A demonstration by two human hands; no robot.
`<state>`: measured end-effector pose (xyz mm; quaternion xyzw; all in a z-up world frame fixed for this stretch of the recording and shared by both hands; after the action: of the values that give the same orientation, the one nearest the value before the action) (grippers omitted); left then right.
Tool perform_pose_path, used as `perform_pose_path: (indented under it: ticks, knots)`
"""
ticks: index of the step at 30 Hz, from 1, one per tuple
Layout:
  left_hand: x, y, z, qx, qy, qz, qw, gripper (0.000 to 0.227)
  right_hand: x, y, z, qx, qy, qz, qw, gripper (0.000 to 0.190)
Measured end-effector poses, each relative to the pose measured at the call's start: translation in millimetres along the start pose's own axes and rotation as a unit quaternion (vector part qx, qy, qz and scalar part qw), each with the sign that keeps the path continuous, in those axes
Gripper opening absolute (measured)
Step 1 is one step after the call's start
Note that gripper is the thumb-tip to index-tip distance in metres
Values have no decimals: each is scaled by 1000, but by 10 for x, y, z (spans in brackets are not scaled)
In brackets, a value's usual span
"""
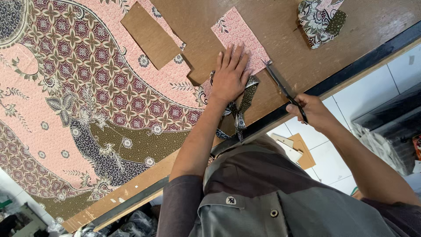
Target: The person uses shears to cut patterned fabric laid out on a wooden table. They repeatedly reposition the fabric and cut along curved and straight lines, separating pieces and setting them aside.
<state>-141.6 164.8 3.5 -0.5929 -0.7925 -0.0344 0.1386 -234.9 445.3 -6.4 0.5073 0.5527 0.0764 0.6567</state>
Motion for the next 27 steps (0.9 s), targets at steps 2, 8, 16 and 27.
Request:
perform_pose_path:
  ticks: [2,8,16,27]
  knots:
    - [7,-7,-21,-11,-4,-3,1000,51,-47,-26,14,-2,-6,-6,1000,36]
    - [21,-13,-76,-9,-1,-5,1000,52,-148,-26,65,3,0,-20,1000,39]
    - [14,-19,-90,-23,4,-9,1000,54,-178,137,75,14,4,3,1000,40]
    - [10,-21,-98,-25,7,-14,1000,54,-337,-17,137,23,-7,7,1000,36]
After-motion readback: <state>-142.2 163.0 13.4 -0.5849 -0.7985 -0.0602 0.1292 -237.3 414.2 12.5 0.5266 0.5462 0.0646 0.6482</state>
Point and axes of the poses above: each hand's wrist, its own y-axis away from the middle knuckle, its own z-axis out of the palm, x = y × z, the point moved 4 cm from there along -y, towards the middle knuckle, and after that the axes turned 10 degrees about -y, right-handed, at the moved point
